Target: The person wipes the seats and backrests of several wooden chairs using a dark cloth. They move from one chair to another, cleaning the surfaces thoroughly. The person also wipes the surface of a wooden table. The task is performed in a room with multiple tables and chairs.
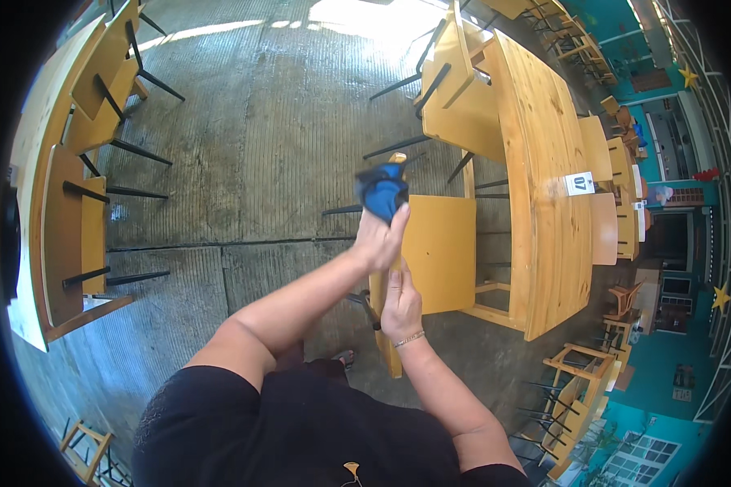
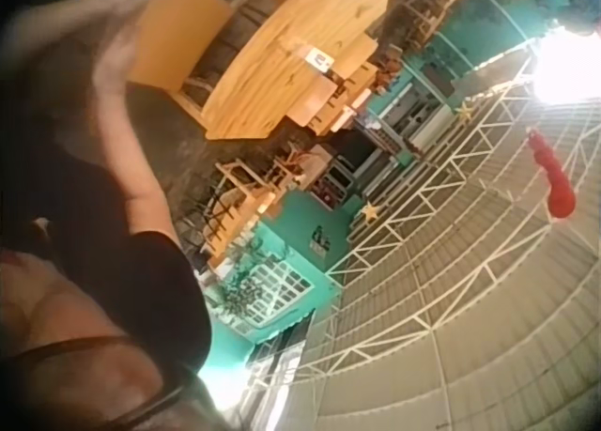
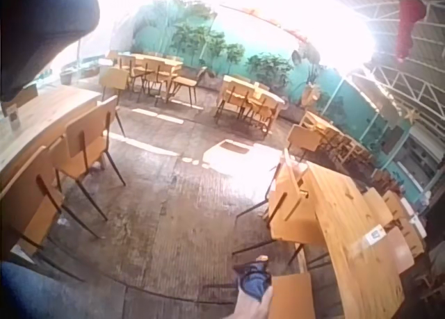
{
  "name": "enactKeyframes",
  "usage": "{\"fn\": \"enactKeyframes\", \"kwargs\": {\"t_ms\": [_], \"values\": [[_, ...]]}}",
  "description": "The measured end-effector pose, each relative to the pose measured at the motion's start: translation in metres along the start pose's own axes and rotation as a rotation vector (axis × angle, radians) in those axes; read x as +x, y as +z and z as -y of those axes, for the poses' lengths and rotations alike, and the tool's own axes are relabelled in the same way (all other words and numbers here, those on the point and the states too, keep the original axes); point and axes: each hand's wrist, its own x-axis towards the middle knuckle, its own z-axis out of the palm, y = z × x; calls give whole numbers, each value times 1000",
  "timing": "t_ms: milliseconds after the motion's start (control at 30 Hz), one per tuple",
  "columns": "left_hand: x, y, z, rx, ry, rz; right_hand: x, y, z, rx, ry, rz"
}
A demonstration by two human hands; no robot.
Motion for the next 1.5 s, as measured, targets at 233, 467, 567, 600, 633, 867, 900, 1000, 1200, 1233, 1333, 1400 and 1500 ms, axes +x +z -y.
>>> {"fn": "enactKeyframes", "kwargs": {"t_ms": [233, 467, 567, 600, 633, 867, 900, 1000, 1200, 1233, 1333, 1400, 1500], "values": [[96, 8, 54, -686, -725, 140, -2, -1, -7, 92, 65, 22], [97, 52, 147, -945, -998, 156, 3, -3, -4, 96, -7, 38], [105, 38, 116, -710, -1003, 81, 2, -5, -5, 78, -17, 26], [115, 39, 147, -608, -905, 45, 3, -4, -1, 60, -43, 29], [122, 43, 165, -500, -814, 30, 3, -4, -1, 70, -46, 32], [143, 19, 103, -464, -638, 44, 4, -2, -4, 141, -35, 24], [134, 22, 92, -352, -563, -96, 4, -4, -3, 157, -19, 28], [93, 17, 37, -474, -435, -233, 3, -5, -3, 86, -54, -4], [5, -3, -13, -130, 218, 6, 10, -4, -3, 123, -200, -48], [-14, -2, -9, -221, 202, -33, 10, -4, -6, 108, -181, -35], [-76, 10, -11, -327, 161, -158, 8, -8, -8, 178, -37, 101], [-117, 14, -20, -508, -49, -170, 8, -4, -13, 145, -122, -1], [-147, 7, -22, -547, -242, -109, 8, -1, -16, 77, -168, -57]]}}
